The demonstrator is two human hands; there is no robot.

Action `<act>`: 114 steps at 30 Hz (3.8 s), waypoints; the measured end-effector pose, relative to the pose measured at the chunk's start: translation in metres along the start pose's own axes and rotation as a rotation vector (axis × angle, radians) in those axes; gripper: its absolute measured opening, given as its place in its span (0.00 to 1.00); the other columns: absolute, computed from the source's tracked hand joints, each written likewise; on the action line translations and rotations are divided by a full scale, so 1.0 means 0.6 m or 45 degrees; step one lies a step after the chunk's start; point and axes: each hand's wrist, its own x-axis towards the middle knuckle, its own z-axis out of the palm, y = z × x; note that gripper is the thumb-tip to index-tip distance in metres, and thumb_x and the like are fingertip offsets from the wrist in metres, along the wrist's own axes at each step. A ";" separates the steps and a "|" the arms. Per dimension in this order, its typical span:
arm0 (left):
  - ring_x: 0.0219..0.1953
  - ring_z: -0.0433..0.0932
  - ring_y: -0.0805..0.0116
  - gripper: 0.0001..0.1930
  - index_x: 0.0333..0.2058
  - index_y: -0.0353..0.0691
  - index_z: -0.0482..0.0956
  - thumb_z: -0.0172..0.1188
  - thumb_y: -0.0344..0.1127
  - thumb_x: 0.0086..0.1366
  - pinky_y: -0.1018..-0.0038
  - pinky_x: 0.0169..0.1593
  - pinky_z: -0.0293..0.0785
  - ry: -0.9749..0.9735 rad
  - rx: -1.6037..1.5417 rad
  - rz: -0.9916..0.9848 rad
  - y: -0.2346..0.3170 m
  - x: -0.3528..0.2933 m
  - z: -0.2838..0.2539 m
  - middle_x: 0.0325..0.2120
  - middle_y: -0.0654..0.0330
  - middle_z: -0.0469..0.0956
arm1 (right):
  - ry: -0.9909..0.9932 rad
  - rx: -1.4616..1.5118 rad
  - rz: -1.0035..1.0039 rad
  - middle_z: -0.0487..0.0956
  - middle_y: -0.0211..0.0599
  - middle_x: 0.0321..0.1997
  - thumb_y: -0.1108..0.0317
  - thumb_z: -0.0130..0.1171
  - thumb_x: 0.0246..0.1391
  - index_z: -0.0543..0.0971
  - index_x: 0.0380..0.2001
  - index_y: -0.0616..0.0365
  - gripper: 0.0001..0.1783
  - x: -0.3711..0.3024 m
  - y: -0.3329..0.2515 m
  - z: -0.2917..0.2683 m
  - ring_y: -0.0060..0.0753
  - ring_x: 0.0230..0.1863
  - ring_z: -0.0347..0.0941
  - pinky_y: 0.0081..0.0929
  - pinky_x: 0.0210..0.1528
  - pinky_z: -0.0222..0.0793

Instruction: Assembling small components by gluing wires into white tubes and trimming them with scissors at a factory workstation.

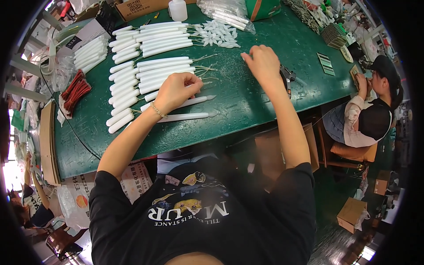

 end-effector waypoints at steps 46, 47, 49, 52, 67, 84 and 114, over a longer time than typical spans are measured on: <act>0.18 0.75 0.76 0.12 0.28 0.34 0.80 0.57 0.38 0.54 0.80 0.26 0.70 -0.127 -0.310 -0.063 0.000 -0.011 -0.025 0.19 0.60 0.78 | -0.597 1.801 0.483 0.78 0.32 0.32 0.68 0.55 0.53 0.76 0.41 0.64 0.13 -0.098 -0.118 -0.015 0.16 0.33 0.70 0.12 0.37 0.64; 0.18 0.75 0.76 0.12 0.28 0.33 0.80 0.57 0.38 0.54 0.80 0.26 0.70 -0.132 -0.323 -0.066 0.002 -0.012 -0.027 0.19 0.60 0.78 | -0.594 1.812 0.484 0.78 0.32 0.33 0.69 0.55 0.53 0.75 0.41 0.64 0.13 -0.098 -0.119 -0.016 0.16 0.33 0.70 0.12 0.37 0.64; 0.18 0.75 0.76 0.12 0.28 0.33 0.80 0.57 0.38 0.54 0.80 0.27 0.70 -0.138 -0.336 -0.068 0.003 -0.013 -0.028 0.19 0.60 0.78 | -0.591 1.835 0.524 0.78 0.32 0.33 0.69 0.55 0.53 0.75 0.41 0.64 0.13 -0.100 -0.115 -0.014 0.16 0.33 0.70 0.12 0.37 0.64; 0.18 0.75 0.77 0.12 0.28 0.33 0.79 0.57 0.38 0.55 0.80 0.27 0.70 -0.138 -0.343 -0.070 0.002 -0.013 -0.028 0.19 0.60 0.78 | -0.604 1.875 0.559 0.78 0.32 0.33 0.69 0.55 0.53 0.75 0.42 0.64 0.13 -0.099 -0.115 -0.015 0.15 0.33 0.70 0.11 0.37 0.64; 0.18 0.74 0.78 0.12 0.29 0.33 0.79 0.58 0.38 0.55 0.82 0.25 0.69 -0.156 -0.342 -0.094 0.005 -0.013 -0.030 0.18 0.62 0.77 | -0.643 1.879 0.562 0.78 0.33 0.33 0.69 0.55 0.53 0.75 0.42 0.63 0.14 -0.100 -0.115 -0.015 0.15 0.32 0.70 0.11 0.36 0.64; 0.18 0.74 0.77 0.11 0.31 0.32 0.79 0.59 0.36 0.55 0.82 0.25 0.69 -0.214 -0.402 -0.069 0.000 -0.012 -0.031 0.20 0.60 0.78 | -0.676 1.865 0.528 0.79 0.33 0.33 0.70 0.55 0.52 0.76 0.42 0.62 0.13 -0.100 -0.119 -0.011 0.15 0.32 0.70 0.11 0.34 0.63; 0.24 0.69 0.80 0.09 0.30 0.31 0.77 0.57 0.33 0.56 0.83 0.29 0.67 -0.277 -0.230 0.186 -0.009 -0.004 -0.031 0.22 0.64 0.75 | -0.700 1.763 0.528 0.79 0.34 0.32 0.70 0.55 0.52 0.76 0.42 0.62 0.13 -0.102 -0.123 -0.009 0.18 0.34 0.72 0.13 0.36 0.63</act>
